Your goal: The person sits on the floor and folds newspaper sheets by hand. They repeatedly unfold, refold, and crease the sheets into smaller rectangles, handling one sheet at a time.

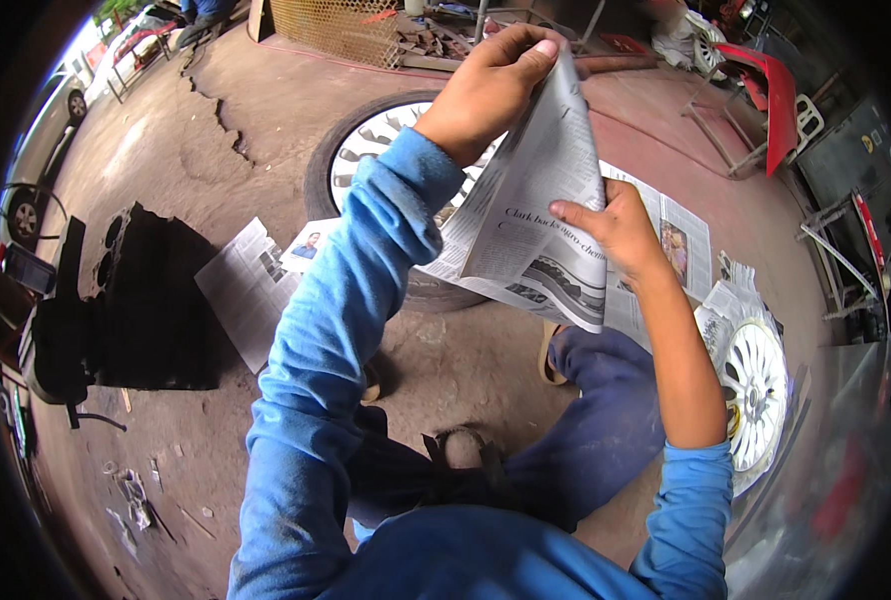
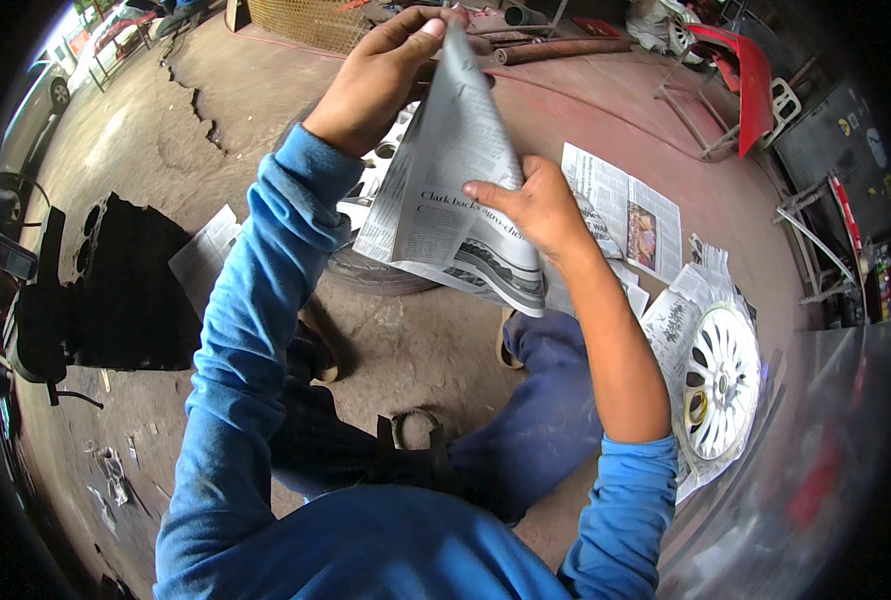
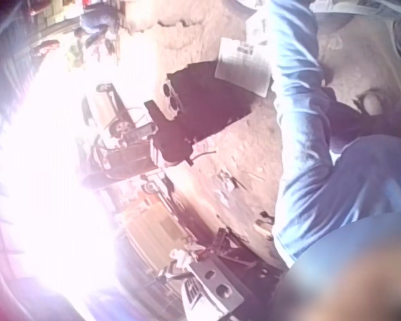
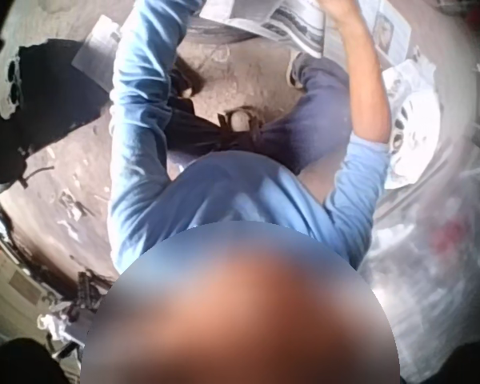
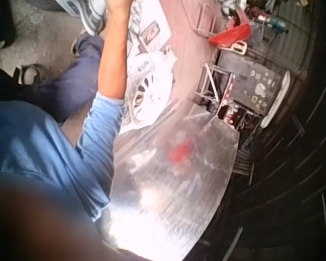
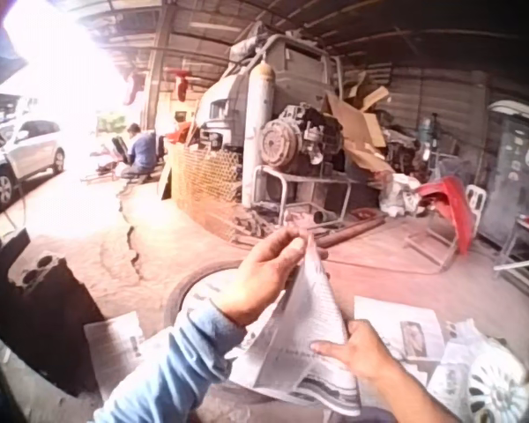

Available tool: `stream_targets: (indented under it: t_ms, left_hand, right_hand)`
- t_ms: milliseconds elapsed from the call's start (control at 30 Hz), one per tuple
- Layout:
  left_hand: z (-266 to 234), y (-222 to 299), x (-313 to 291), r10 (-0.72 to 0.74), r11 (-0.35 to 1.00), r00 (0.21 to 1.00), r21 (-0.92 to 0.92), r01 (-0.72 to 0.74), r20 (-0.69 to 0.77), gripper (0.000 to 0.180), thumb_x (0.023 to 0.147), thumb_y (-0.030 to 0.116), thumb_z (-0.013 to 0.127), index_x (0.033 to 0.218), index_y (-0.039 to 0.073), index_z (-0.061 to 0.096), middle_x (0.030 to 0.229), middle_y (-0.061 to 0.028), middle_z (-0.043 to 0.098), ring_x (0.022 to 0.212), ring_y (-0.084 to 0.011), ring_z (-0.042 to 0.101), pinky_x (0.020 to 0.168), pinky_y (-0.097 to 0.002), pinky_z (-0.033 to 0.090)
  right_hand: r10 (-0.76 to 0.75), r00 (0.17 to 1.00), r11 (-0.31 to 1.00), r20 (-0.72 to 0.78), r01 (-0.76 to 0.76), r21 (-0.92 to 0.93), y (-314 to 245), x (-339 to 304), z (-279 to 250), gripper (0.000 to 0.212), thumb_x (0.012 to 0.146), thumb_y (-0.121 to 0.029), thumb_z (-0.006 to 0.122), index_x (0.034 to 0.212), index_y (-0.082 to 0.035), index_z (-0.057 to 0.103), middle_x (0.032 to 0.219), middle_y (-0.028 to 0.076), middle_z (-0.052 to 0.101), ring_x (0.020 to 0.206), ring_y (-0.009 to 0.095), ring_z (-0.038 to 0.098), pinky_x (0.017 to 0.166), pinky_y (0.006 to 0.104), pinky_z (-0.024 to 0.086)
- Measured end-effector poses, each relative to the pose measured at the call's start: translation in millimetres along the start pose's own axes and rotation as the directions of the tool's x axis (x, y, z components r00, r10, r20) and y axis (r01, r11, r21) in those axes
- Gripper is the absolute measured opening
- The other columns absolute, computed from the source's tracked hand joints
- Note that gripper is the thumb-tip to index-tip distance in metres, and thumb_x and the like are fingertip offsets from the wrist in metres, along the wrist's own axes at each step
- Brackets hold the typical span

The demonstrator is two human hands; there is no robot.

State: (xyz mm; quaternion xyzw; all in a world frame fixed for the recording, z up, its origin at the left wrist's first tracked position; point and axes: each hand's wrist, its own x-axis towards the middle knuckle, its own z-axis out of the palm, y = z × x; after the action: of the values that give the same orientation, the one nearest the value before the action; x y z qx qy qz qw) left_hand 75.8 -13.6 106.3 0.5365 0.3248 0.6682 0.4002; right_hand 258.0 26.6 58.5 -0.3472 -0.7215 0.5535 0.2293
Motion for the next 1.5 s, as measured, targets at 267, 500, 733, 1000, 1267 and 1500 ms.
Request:
stream_targets:
  t_ms: [267, 500, 733, 1000, 1267, 1500]
  left_hand:
    - [-29.5, -18.6, -24.3, -0.309, 0.576, 0.926, 0.817, 0.002, 0.216, 0.081, 0.078, 0.053, 0.057, 0.125, -0.01, 0.036, 0.121, -0.0279, 0.046, 0.114, -0.0337, 0.045, 0.096, -0.038, 0.037]
    - [-21.7, -31.2, -31.8, -0.227, 0.466, 0.956, 0.883, -0.062, 0.187, 0.071, 0.069, 0.029, 0.073, 0.116, -0.014, 0.041, 0.096, -0.0297, 0.057, 0.092, -0.036, 0.059, 0.081, -0.0367, 0.046]
    - [-34.3, -40.5, -37.3, -0.326, 0.695, 0.932, 0.708, 0.123, 0.158, 0.057, 0.078, 0.017, 0.065, 0.12, -0.012, 0.039, 0.103, -0.0266, 0.057, 0.098, -0.0297, 0.057, 0.086, -0.0351, 0.043]
    - [-50.5, -31.2, -49.1, -0.244, 0.688, 0.926, 0.725, -0.044, 0.288, 0.049, 0.082, 0.007, 0.058, 0.125, -0.008, 0.038, 0.112, -0.0249, 0.053, 0.106, -0.0281, 0.053, 0.092, -0.0335, 0.04]
    - [-52.4, -32.6, -48.5, -0.325, 0.479, 0.862, 0.854, -0.206, 0.39, 0.046, 0.08, 0.004, 0.05, 0.122, -0.005, 0.032, 0.096, -0.0264, 0.056, 0.092, -0.0397, 0.055, 0.08, -0.0427, 0.044]
    - [-49.9, -33.1, -59.5, -0.033, 0.339, 0.913, 0.864, -0.373, 0.408, 0.065, 0.071, 0.032, 0.069, 0.121, 0.01, 0.035, 0.102, -0.0195, 0.053, 0.086, -0.0375, 0.057, 0.071, -0.0429, 0.048]
  right_hand:
    - [-0.075, 0.951, 0.858, -0.3, 0.215, 0.466, 15.4, 13.1, -37.0, 0.031, 0.071, -0.002, 0.069, 0.1, 0.002, 0.058, 0.093, 0.011, 0.063, 0.079, 0.017, 0.062, 0.069, 0.0272, 0.049]
    - [-0.039, 0.937, 0.793, -0.347, 0.241, 0.56, 20.7, 16.6, -33.0, 0.034, 0.07, -0.001, 0.07, 0.1, 0.004, 0.056, 0.093, 0.014, 0.063, 0.081, 0.02, 0.062, 0.073, 0.0315, 0.051]
    - [-0.132, 0.974, 0.868, -0.183, 0.203, 0.454, 14.7, 10.8, -39.3, 0.039, 0.074, -0.019, 0.07, 0.103, 0.003, 0.054, 0.096, 0.01, 0.061, 0.093, 0.017, 0.056, 0.084, 0.0276, 0.041]
    - [-0.382, 0.922, 0.744, -0.056, 0.343, 0.574, 29.7, 12.9, -57.1, 0.06, 0.074, -0.031, 0.069, 0.119, -0.001, 0.043, 0.111, 0.007, 0.053, 0.109, 0.017, 0.046, 0.096, 0.0311, 0.032]
    - [-0.168, 0.93, 0.779, -0.328, 0.329, 0.533, 18.5, 17.6, -65.9, 0.034, 0.081, -0.014, 0.061, 0.108, 0.005, 0.054, 0.101, 0.01, 0.059, 0.092, 0.018, 0.057, 0.084, 0.0313, 0.044]
    - [-0.136, 0.877, 0.678, -0.462, 0.422, 0.602, 18.5, 20.0, -75.6, 0.031, 0.083, -0.014, 0.06, 0.106, 0.005, 0.052, 0.1, 0.012, 0.058, 0.094, 0.021, 0.056, 0.086, 0.0316, 0.043]
